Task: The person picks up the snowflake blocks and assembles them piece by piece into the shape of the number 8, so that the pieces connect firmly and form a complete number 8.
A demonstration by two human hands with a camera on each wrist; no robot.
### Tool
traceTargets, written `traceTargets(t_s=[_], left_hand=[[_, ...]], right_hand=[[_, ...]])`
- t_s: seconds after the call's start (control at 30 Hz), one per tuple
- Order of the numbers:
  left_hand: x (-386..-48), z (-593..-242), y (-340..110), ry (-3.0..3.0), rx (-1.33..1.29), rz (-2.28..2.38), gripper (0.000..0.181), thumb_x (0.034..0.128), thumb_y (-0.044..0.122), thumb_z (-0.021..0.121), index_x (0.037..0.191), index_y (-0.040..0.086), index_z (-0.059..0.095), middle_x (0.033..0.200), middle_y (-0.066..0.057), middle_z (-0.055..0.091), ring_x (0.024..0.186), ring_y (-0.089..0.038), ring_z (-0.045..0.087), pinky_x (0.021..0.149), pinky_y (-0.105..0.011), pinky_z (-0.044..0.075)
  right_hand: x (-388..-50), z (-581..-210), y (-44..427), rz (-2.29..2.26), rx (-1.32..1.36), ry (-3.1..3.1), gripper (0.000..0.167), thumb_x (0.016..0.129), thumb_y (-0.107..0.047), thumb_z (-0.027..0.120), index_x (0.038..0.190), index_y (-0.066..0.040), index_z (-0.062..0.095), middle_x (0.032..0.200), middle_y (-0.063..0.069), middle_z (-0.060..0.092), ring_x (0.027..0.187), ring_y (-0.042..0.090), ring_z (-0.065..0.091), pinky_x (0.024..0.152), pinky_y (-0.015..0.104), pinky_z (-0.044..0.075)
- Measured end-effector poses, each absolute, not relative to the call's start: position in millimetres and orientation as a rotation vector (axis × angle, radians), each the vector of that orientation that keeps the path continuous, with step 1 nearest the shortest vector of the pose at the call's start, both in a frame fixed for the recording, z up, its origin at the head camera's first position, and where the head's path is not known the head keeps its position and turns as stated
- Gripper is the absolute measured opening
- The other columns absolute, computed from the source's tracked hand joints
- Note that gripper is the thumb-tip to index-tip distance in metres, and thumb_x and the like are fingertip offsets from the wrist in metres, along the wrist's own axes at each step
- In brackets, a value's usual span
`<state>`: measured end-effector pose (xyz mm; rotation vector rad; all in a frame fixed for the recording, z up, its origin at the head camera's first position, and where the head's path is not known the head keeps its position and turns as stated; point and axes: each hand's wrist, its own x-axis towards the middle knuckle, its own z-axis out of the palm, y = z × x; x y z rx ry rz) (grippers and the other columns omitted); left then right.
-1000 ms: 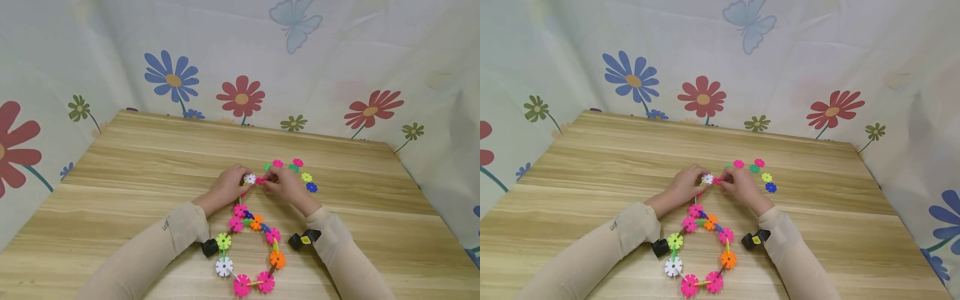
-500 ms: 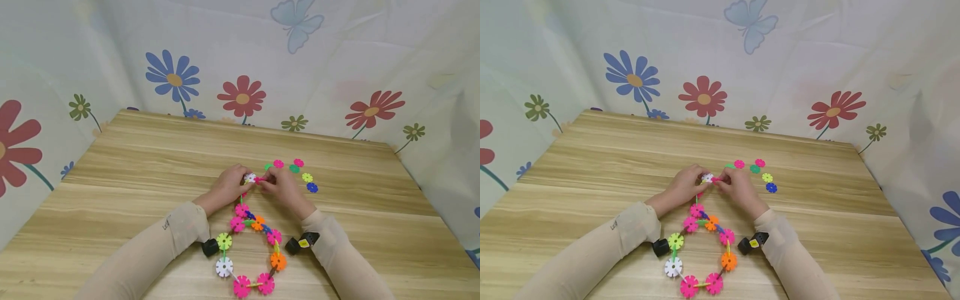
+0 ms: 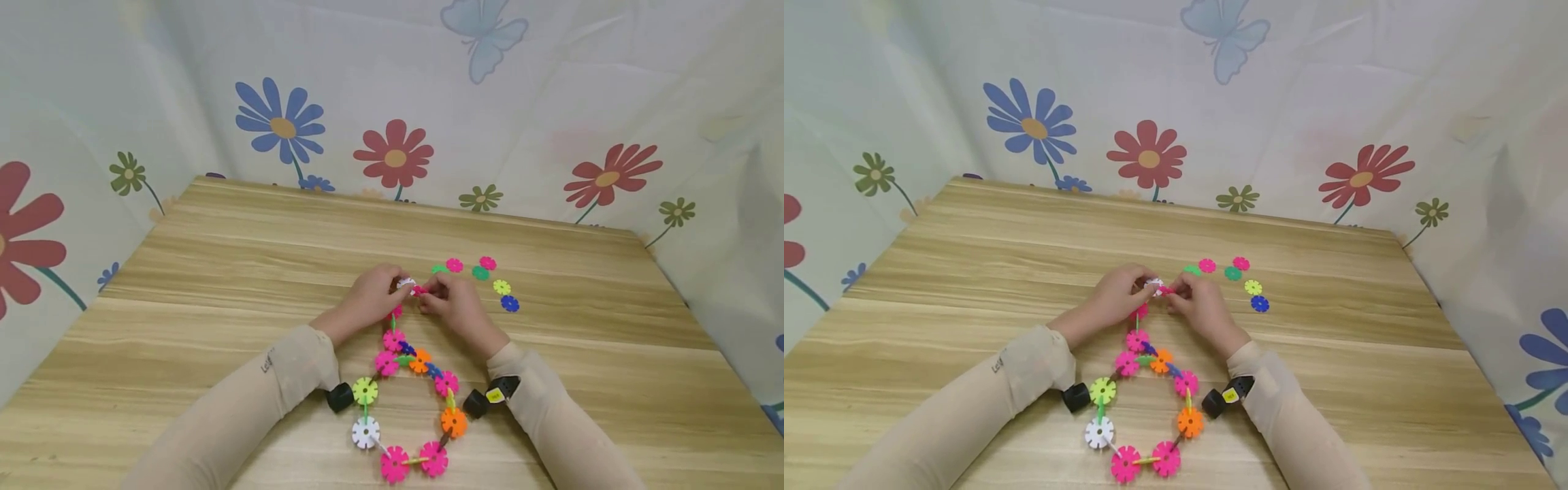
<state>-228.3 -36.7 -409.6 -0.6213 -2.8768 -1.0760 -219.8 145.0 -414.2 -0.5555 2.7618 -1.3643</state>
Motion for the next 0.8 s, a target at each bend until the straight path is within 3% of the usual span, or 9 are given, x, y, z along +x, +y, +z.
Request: traceTargets(t_s=[0.23,0.4,0.57,0.8], left_hand=[[-230.7,-405.2,-40.4,-2.844,-0.696,-1.142,0.028,0.0993,0.021,0.052,0.121,0.006,0.062,0.119,-0.01,0.063,0.106,-0.023,0.061,0.092,-0.037,0.051],[-231.8,-406.3,-39.9,-2.874,-0.721,-1.076,0.032,0.0924,0.021,0.064,0.12,0.005,0.063,0.121,-0.012,0.063,0.109,-0.024,0.06,0.095,-0.037,0.05],[-230.9,-407.1,-37.2,-2.922,-0.703,-0.987,0.033,0.0881,0.02,0.07,0.116,0.003,0.065,0.116,-0.013,0.065,0.108,-0.026,0.061,0.096,-0.037,0.049],[-230.1,-407.7,-34.7,-2.927,-0.719,-0.928,0.029,0.0875,0.017,0.07,0.112,0.002,0.068,0.113,-0.014,0.068,0.107,-0.026,0.063,0.095,-0.037,0.05]], right_hand=[[-222.5,-410.1,144.8,-1.483,-0.541,2.605,0.008,0.089,0.003,0.062,0.096,0.006,0.06,0.092,0.022,0.067,0.08,0.025,0.07,0.07,0.024,0.058],[-223.4,-411.8,144.6,-1.485,-0.552,2.616,0.01,0.089,0.002,0.063,0.097,0.005,0.06,0.092,0.022,0.067,0.079,0.024,0.07,0.07,0.024,0.058],[-222.4,-413.7,143.5,-1.292,-0.681,2.809,0.014,0.089,-0.008,0.066,0.101,-0.002,0.063,0.091,0.012,0.07,0.079,0.018,0.068,0.072,0.025,0.056],[-220.4,-415.7,140.6,-0.969,-0.931,3.056,0.006,0.09,-0.014,0.067,0.086,-0.009,0.067,0.082,0.003,0.07,0.075,0.013,0.063,0.07,0.028,0.053]])
